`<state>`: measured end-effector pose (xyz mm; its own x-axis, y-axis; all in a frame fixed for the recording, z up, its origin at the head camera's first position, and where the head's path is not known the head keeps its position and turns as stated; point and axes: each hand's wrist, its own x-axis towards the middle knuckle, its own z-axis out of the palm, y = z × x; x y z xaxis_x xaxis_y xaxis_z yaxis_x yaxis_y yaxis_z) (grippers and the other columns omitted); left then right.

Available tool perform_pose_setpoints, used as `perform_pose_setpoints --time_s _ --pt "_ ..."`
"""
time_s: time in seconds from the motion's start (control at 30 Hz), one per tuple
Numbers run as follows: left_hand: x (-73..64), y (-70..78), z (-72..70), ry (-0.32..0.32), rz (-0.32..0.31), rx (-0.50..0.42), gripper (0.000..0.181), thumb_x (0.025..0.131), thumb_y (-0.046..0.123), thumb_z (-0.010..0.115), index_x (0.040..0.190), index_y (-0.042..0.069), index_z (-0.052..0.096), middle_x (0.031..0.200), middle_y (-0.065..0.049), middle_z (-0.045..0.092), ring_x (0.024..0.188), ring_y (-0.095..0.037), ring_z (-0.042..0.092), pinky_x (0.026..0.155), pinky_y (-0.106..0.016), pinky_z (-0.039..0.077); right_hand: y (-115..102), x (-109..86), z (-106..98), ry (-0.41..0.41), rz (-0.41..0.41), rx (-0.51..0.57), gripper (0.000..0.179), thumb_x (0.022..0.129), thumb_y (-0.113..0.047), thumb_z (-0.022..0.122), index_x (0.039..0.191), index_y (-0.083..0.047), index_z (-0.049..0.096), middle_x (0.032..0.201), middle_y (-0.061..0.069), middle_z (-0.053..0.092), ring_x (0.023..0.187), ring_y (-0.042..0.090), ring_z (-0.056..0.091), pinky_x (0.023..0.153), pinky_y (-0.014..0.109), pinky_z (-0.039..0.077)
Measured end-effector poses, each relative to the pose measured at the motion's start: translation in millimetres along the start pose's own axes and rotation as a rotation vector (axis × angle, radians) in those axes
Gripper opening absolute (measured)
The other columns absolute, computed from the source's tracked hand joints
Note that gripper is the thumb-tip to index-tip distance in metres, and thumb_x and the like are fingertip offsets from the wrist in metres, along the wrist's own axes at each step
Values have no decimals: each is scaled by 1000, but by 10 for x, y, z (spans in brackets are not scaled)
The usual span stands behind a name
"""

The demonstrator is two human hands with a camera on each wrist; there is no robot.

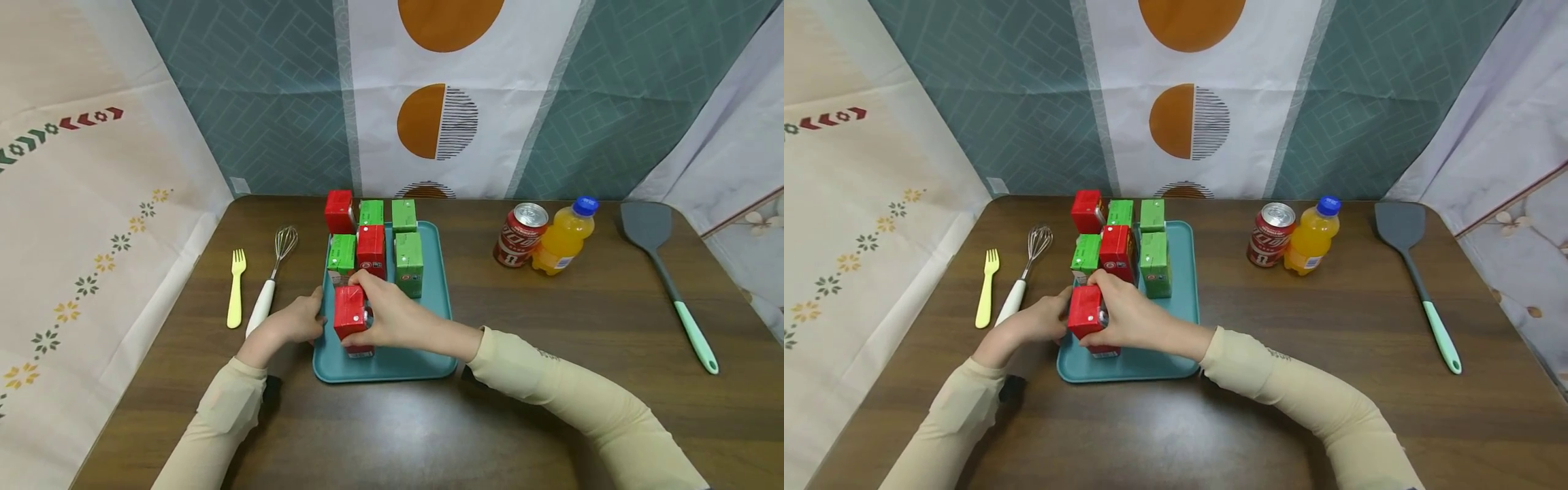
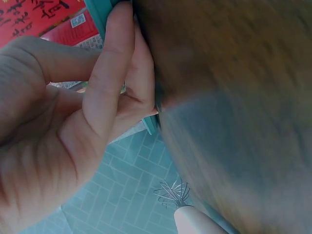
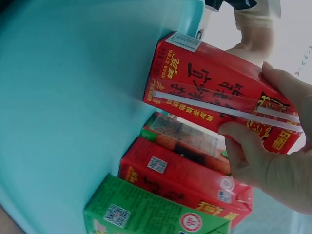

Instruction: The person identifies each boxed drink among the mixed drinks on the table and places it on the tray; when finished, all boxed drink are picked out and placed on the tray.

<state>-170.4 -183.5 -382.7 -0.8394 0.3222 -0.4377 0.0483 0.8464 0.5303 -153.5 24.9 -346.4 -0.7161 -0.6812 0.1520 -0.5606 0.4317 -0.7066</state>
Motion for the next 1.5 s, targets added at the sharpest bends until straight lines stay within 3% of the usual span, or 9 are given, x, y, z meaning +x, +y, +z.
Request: perform_pose_setpoints --time_s 0.4,0.93,1.27,1.5 --pt "-34 -28 -13 9 15 -18 72 82 -3 50 140 -19 9 73 -13 57 52 -15 59 51 -28 46 -35 126 32 -50 10 10 66 72 -26 81 122 -9 41 113 2 51 102 9 51 79 18 48" --pt "-24 -33 0 14 22 -36 73 82 -4 50 140 -20 9 86 -20 60 53 -17 61 51 -29 49 -78 76 81 9 63 -6 65 73 -26 80 121 -9 40 110 1 50 99 10 52 77 18 49" --pt "-22 -46 11 11 41 -23 72 82 -3 50 139 -21 10 83 -19 60 53 -17 61 50 -29 48 -62 55 111 19 66 -13 64 73 -27 80 120 -11 40 111 1 50 98 9 52 78 18 49" --pt "-29 -63 -3 11 17 -29 72 83 -3 50 140 -20 9 82 -17 60 53 -16 61 52 -29 48 -58 65 106 12 123 -179 71 73 -44 76 126 -15 39 107 -2 56 88 6 56 69 20 50"
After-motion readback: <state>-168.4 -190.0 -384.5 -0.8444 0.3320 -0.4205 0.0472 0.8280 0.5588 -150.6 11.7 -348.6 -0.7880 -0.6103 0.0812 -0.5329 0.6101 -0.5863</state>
